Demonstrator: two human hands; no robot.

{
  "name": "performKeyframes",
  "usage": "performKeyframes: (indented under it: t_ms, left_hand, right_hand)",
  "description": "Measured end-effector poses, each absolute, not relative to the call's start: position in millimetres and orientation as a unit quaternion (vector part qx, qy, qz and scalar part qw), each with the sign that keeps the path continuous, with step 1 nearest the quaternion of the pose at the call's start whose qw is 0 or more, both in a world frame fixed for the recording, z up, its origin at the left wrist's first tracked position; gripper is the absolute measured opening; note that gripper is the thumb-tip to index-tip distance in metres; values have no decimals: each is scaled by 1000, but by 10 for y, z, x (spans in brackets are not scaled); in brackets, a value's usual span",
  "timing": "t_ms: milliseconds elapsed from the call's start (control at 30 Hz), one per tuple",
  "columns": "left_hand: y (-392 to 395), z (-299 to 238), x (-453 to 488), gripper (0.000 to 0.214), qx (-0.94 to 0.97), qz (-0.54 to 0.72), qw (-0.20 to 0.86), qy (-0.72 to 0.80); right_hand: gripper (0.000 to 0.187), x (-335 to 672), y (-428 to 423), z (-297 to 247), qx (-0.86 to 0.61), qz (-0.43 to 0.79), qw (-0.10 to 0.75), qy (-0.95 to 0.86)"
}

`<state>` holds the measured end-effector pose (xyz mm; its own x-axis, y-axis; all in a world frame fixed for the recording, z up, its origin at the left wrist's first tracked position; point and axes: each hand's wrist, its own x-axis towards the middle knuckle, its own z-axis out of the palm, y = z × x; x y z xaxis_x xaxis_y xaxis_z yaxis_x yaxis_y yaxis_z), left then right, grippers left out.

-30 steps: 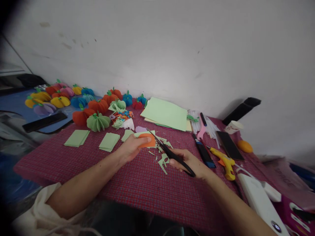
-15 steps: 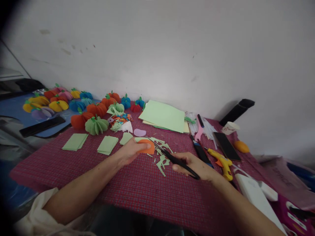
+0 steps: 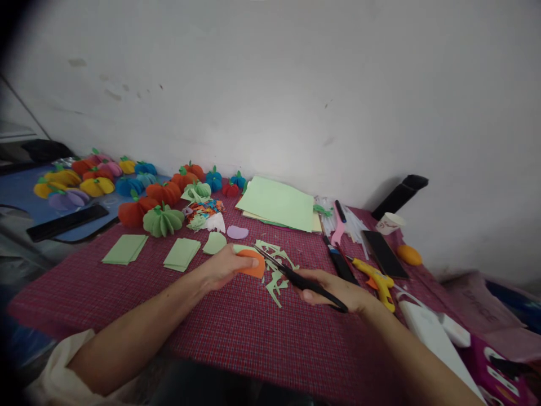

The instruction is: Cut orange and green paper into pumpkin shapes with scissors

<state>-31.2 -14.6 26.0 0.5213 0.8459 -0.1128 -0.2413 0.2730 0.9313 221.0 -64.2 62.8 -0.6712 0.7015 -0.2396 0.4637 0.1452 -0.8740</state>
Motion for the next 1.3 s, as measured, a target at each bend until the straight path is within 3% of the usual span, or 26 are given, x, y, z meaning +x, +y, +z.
performKeyframes:
  t_ms: [667, 1300]
  left_hand:
    - [-178, 270, -286, 16, 478, 354, 736, 324]
    - [-158, 222, -269, 13, 477, 364, 727, 334]
  right_hand:
    - [39, 2123, -568, 654, -379, 521, 77, -761]
    - [32, 2129, -583, 529, -387, 566, 110, -720]
